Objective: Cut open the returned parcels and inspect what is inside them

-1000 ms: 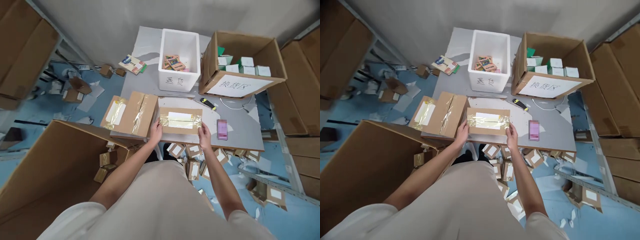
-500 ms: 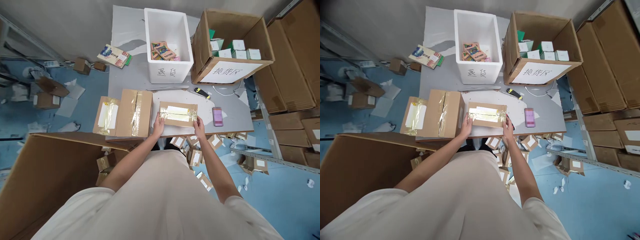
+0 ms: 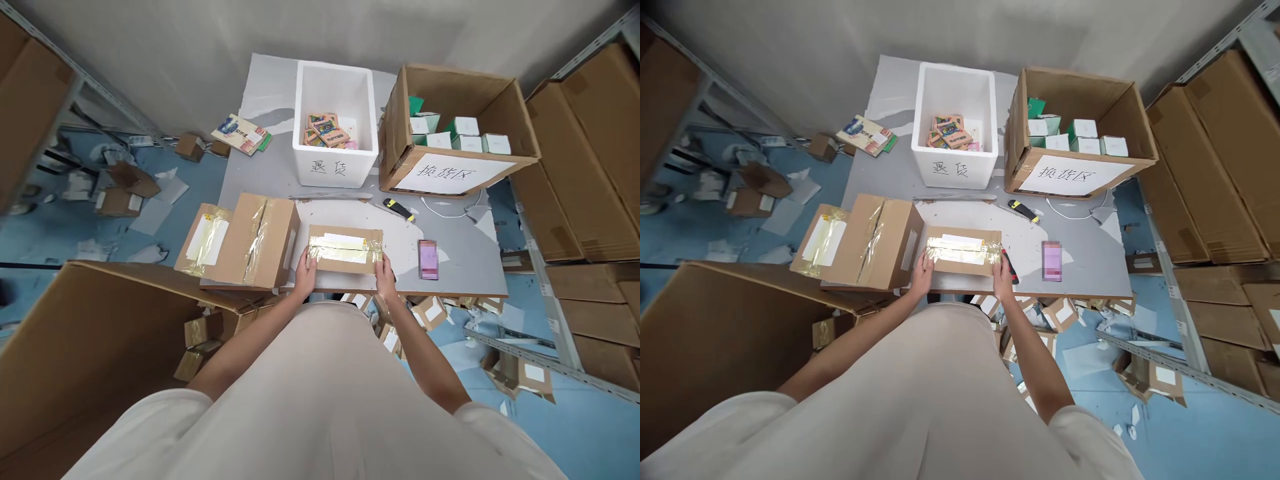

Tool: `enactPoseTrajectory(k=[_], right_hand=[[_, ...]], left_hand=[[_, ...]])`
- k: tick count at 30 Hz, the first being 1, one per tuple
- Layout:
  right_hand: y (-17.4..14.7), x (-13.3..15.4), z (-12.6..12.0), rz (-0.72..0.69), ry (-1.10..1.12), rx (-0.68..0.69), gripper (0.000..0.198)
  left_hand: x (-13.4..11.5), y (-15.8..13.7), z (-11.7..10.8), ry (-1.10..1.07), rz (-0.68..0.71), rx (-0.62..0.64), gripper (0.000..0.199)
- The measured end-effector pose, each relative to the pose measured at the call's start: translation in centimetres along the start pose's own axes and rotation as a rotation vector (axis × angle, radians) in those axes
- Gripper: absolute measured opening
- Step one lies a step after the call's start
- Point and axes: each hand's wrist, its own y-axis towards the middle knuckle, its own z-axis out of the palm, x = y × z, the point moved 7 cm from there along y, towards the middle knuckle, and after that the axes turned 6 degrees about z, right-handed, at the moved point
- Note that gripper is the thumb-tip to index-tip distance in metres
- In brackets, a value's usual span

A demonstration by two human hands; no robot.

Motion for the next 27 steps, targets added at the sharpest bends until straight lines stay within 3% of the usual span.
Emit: enactPoseTrajectory(k=[3, 6, 10, 12, 16, 21, 27], right_hand=[[-0.2, 0.1, -0.3, 0.02, -0.029, 0.027, 0.069], [-0.4, 0.2, -0.4, -0.05, 0.026, 0.132, 0.073], [-0.1, -2.3, 0.1, -0.018, 0.14, 0.279, 0.095], [0.5, -4.3, 0.7, 0.078, 0.093, 0.298, 0.098], [1.3, -5.5, 1.1, 0.133, -0.017, 0.248, 0.073], [1.7, -2.1, 0.1, -0.007, -0.153, 0.139, 0.057], [4.0, 1.8, -0.4, -0.066, -0.442, 0.043, 0.056]], left_hand=[[0.3, -0.4, 0.2, -0.012, 0.044, 0.04, 0.066], [0.5, -0.3, -0.1, -0.023, 0.119, 0.12, 0.086], [1.8, 0.0, -1.0, 0.084, 0.127, 0.151, 0.112], [2.8, 0.2, -1.0, 0.099, 0.081, 0.159, 0.107], [4.0, 0.5, -0.6, -0.018, -0.022, 0.145, 0.069], [1.3, 1.5, -2.1, 0.165, 0.054, 0.011, 0.049], [-1.1, 4.6, -2.0, 0.429, 0.017, -0.053, 0.047]])
